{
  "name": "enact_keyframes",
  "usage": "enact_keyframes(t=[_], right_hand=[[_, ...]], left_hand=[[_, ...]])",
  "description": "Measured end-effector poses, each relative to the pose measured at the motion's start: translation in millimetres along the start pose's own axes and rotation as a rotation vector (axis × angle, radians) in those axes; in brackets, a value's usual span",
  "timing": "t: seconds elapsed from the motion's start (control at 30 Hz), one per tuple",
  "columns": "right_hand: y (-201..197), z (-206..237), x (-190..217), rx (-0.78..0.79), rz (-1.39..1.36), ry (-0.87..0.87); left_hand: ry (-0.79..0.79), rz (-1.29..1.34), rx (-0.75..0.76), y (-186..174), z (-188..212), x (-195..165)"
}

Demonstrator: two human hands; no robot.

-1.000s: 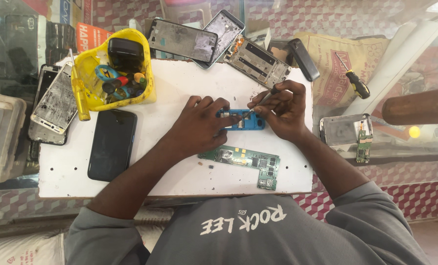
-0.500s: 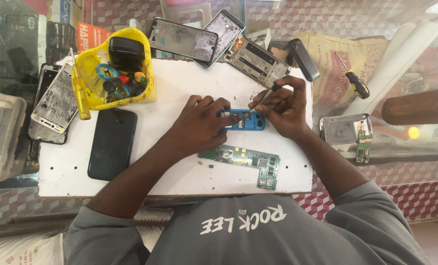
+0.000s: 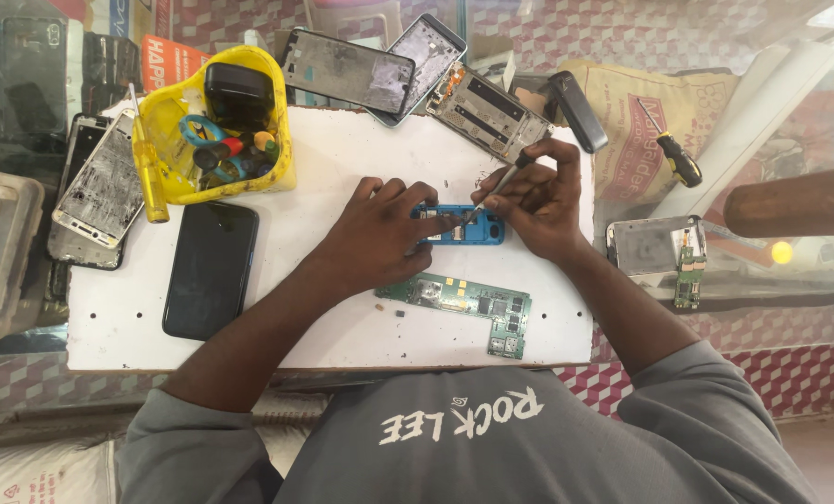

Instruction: The person uses a screwdriver to remove screws from a blue mobile phone casing and then detaches the keypad assembly. The person continues to unscrew and separate internal components on a cluttered workbench.

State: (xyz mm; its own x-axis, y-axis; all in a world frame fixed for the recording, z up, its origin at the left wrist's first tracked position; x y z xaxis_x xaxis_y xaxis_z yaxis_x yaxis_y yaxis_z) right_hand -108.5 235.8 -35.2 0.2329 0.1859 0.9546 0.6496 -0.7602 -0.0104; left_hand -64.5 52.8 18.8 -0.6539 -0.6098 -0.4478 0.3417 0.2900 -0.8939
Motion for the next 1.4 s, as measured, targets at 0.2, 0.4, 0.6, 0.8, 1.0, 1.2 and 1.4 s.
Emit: enact_keyframes(t=[0.2, 0.4, 0.6, 0.8, 1.0, 1.2, 1.4], right_hand=[[-9, 0, -4, -0.054, -0.022, 0.004], [-28, 5, 1, -0.202, -0.206, -0.049], [-36, 9, 3, -0.345, -0.437, -0.098], [-29, 13, 13, -0.301, -0.195, -0.126], [-31, 14, 10, -0.302, -0.147, -0.116], [-20, 16, 27, -0.263, 0.135, -0.156], [3, 17, 44, -0.188, 0.37, -0.251]], left_hand=[[0.041, -0.054, -0.055, -5, 3, -5], [0.052, -0.019, -0.135, -13, 4, -8], [0.022, 0.039, -0.132, -14, 1, 1], [0.025, -0.028, -0.166, -11, 0, 0], [0.047, -0.053, -0.191, -11, 1, -3], [0.02, -0.071, -0.202, -12, 0, -4], [-0.017, -0.105, -0.214, -11, -9, -4]])
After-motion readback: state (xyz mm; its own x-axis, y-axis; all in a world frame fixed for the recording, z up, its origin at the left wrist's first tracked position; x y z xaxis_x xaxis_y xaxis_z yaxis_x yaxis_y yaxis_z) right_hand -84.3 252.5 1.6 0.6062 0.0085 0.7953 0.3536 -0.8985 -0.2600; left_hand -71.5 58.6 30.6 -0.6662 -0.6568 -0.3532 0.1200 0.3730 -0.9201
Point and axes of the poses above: each hand's wrist, its own z-axis away from the middle knuckle, its own y-axis out of the palm, x = y × z, the point moved 9 cm from there along -z, towards the middle knuckle, and after that the axes turned 14 degrees about x, right-handed, at the moved point
